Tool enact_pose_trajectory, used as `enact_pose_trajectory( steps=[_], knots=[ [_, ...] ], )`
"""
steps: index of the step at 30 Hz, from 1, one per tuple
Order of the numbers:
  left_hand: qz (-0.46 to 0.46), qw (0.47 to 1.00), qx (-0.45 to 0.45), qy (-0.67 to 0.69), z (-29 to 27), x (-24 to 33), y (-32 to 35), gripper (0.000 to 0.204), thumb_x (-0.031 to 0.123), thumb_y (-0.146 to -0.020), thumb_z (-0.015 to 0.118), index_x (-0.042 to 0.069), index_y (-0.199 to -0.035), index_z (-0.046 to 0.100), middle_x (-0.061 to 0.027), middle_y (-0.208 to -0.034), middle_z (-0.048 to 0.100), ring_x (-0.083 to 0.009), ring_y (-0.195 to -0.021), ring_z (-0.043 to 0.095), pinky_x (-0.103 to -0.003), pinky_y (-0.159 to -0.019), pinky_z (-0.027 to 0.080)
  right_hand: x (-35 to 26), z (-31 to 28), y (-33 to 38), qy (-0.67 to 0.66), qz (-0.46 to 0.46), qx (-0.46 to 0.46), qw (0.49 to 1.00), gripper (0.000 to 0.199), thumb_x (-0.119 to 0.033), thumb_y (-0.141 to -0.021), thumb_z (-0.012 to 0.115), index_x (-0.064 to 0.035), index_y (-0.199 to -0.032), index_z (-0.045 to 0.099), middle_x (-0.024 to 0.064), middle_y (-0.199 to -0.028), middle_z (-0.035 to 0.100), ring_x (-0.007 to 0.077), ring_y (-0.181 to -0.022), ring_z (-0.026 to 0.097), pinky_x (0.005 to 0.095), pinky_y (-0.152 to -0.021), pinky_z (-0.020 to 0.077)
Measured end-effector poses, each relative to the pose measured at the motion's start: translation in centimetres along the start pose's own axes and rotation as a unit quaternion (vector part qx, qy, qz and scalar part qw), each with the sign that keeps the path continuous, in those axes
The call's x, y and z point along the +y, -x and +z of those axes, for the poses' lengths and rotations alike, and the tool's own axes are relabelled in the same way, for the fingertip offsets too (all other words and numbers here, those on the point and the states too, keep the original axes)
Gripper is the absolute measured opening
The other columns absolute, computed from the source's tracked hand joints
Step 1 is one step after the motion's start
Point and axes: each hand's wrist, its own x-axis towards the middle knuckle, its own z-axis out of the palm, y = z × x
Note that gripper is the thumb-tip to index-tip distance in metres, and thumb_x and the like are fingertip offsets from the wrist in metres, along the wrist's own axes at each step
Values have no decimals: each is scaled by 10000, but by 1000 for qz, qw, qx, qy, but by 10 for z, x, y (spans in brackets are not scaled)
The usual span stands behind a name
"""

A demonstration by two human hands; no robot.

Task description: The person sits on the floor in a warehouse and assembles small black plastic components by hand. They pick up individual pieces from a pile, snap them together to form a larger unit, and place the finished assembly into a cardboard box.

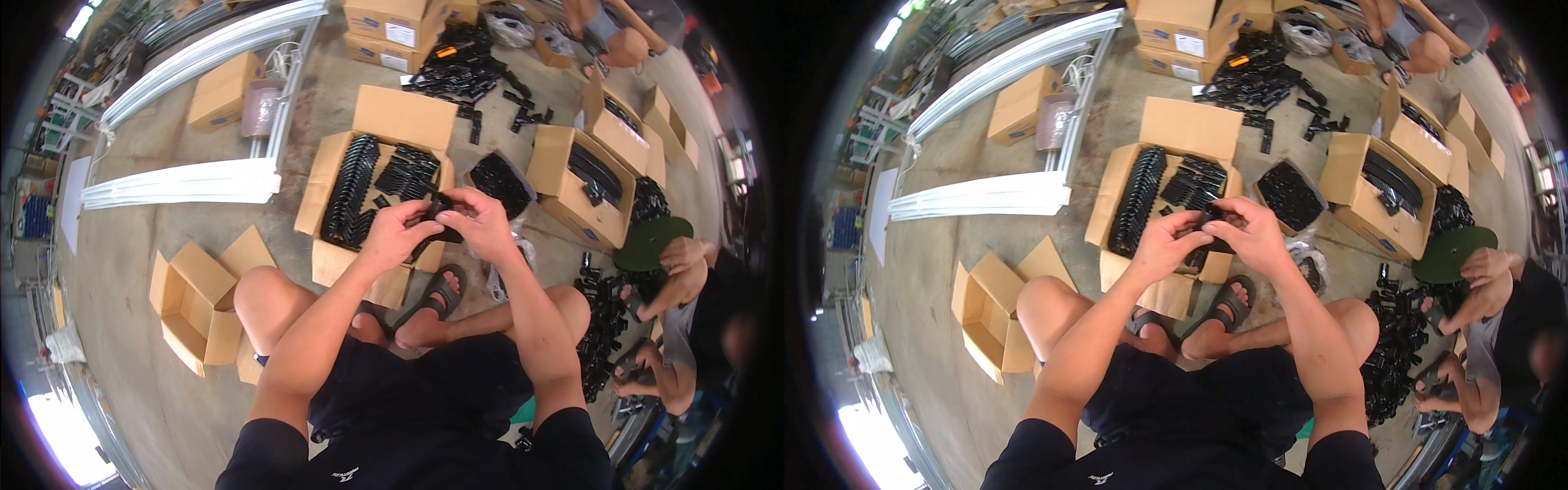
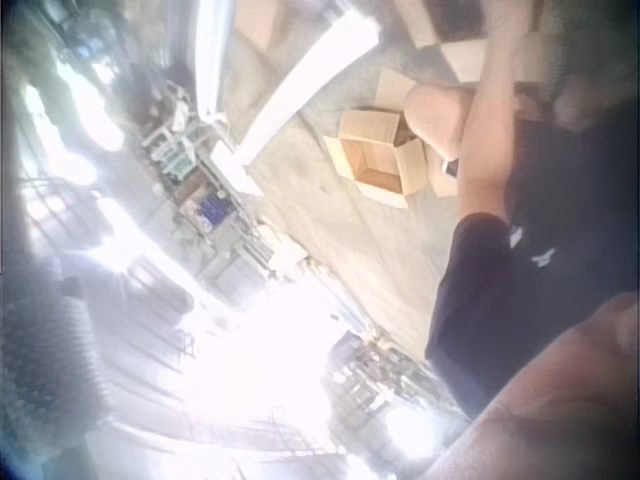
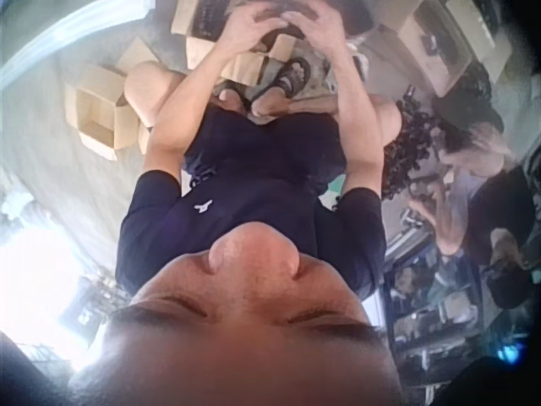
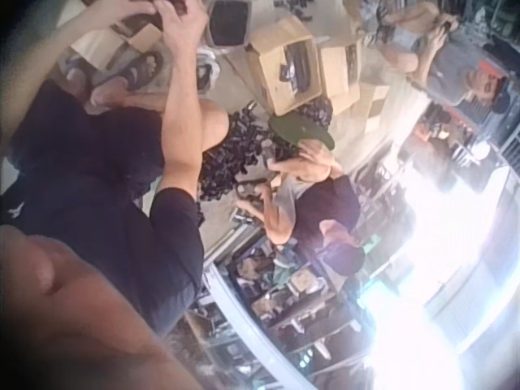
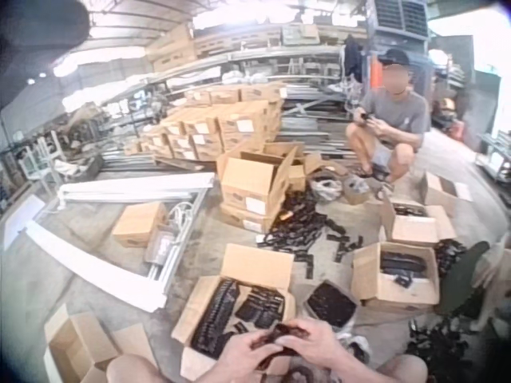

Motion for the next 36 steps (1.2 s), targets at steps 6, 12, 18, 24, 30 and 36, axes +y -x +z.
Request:
enact_pose_trajectory(
  steps=[6, 12, 18, 24, 30, 36],
  knots=[
    [-16, 1000, -1, -14, 1, -2, -2, 416, 24, -898, 762, -74, -1277, 622, -96, -1127, 725, -123, -1010, 684, -275, -898, 560, -4, -4, 1, 11, -13, 0, 1000, 390, -91, -847, 817, 55, -1183, 684, 43, -993, 687, 75, -846, 633, 238, -767, 529],
    [-36, 999, -20, -33, 1, -4, -3, 429, 19, -905, 750, -67, -1304, 616, -95, -1145, 721, -120, -1024, 677, -270, -903, 550, -2, -5, 2, 12, -19, -5, 1000, 377, -104, -842, 823, 50, -1164, 701, 35, -974, 679, 69, -806, 604, 237, -741, 521],
    [-27, 999, -22, -16, 2, 1, -4, 412, -20, -911, 717, -62, -1307, 614, -92, -1150, 720, -120, -1046, 672, -268, -917, 546, -2, -5, 1, 2, -18, 4, 1000, 370, -120, -847, 829, 35, -1160, 709, 16, -961, 661, 55, -779, 576, 223, -706, 498],
    [-5, 999, -32, -10, 2, 1, -3, 437, -18, -913, 715, -49, -1333, 595, -89, -1199, 705, -122, -1075, 661, -270, -936, 536, -7, -6, 2, 54, -57, 2, 997, 365, -126, -844, 831, 36, -1148, 707, 27, -958, 661, 64, -770, 582, 236, -690, 504],
    [-15, 999, -29, 1, 4, 0, -2, 392, -25, -910, 715, -43, -1291, 624, -79, -1150, 719, -118, -1023, 676, -268, -900, 550, 0, -2, 5, 31, -55, 17, 998, 349, -132, -850, 821, 29, -1138, 709, 45, -964, 671, 85, -792, 605, 251, -725, 514],
    [-28, 999, -31, 4, 4, 7, 1, 394, -20, -910, 721, -44, -1291, 626, -83, -1144, 724, -114, -1019, 676, -256, -894, 549, -3, 0, 5, 7, -55, 18, 998, 353, -133, -839, 823, 21, -1138, 713, 54, -977, 678, 100, -802, 612, 260, -740, 518]
  ],
)
